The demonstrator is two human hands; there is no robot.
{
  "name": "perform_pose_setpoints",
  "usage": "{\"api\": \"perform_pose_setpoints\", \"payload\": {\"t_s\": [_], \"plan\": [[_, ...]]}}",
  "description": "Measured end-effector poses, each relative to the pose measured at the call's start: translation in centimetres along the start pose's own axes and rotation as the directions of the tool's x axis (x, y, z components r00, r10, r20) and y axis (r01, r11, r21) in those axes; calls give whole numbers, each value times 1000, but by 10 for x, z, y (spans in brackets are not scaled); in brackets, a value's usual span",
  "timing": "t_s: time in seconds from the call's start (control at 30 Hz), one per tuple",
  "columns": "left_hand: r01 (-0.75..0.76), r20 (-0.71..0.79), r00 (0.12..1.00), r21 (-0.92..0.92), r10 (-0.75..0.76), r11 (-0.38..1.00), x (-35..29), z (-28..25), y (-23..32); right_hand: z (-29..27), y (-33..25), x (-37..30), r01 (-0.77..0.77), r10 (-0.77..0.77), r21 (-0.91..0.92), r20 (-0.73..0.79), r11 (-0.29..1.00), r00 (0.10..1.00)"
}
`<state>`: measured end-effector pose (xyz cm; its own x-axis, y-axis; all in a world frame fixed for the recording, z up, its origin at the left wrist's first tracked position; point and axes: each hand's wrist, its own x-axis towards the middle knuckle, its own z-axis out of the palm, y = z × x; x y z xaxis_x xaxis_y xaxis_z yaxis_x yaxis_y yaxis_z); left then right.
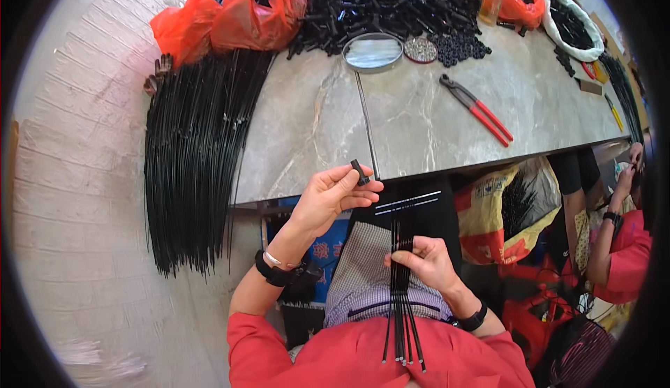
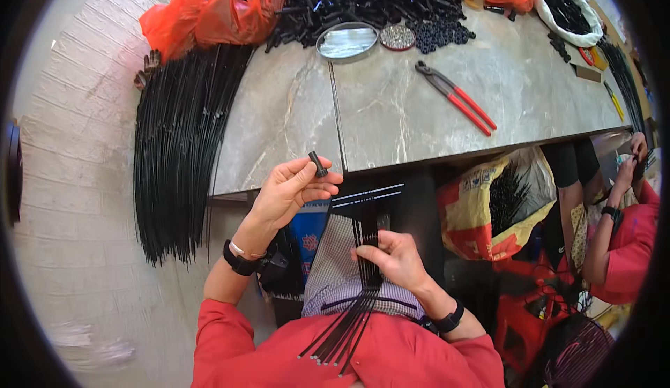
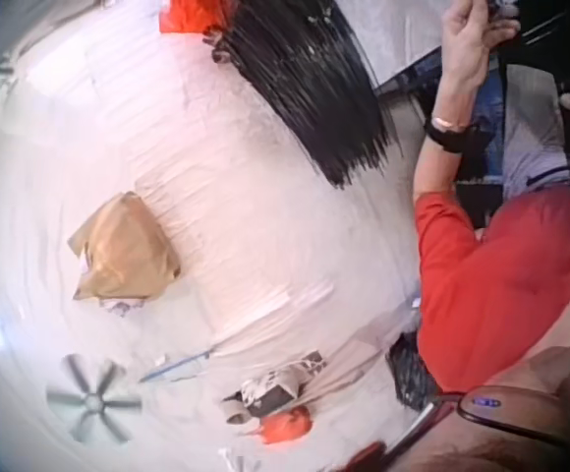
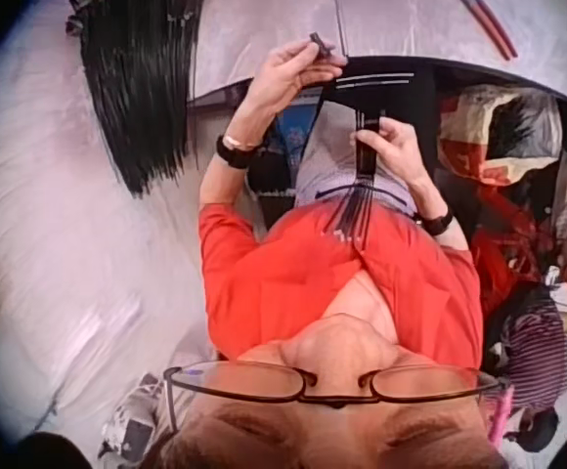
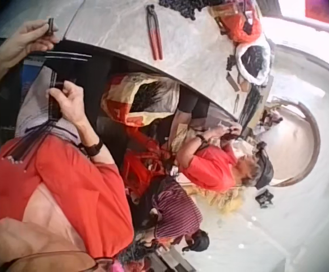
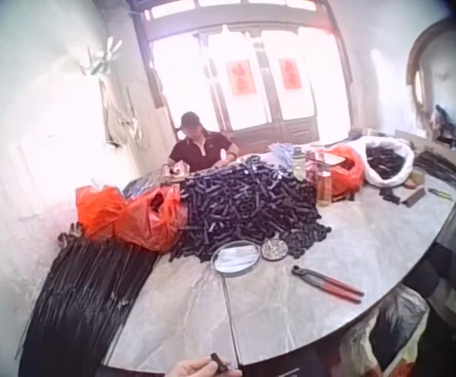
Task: Assembling small components onto black umbrella ribs using pliers and hands at a factory workbench.
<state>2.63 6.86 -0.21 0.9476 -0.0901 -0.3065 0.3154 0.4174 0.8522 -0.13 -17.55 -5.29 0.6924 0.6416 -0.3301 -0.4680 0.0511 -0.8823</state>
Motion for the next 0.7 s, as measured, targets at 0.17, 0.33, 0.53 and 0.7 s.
{"api": "perform_pose_setpoints", "payload": {"t_s": [0.17, 0.33, 0.53, 0.7], "plan": [[40, 13, 999, -53, -40, 998, -16, 5, -25, 3, 0, -8, -21, 21, -29, 2, 999, 1000], [-9, -22, 1000, -63, 8, 998, -20, 4, -42, 4, 2, -8, -16, 16, -34, 0, 999, 1000], [-37, -43, 999, -215, 28, 976, -22, 8, -43, 6, 3, -4, -26, 27, -41, 22, 999, 999], [-13, -28, 1000, -238, 7, 971, -22, 1, -51, 10, 1, -1, -46, 47, -26, 38, 999, 998]]}}
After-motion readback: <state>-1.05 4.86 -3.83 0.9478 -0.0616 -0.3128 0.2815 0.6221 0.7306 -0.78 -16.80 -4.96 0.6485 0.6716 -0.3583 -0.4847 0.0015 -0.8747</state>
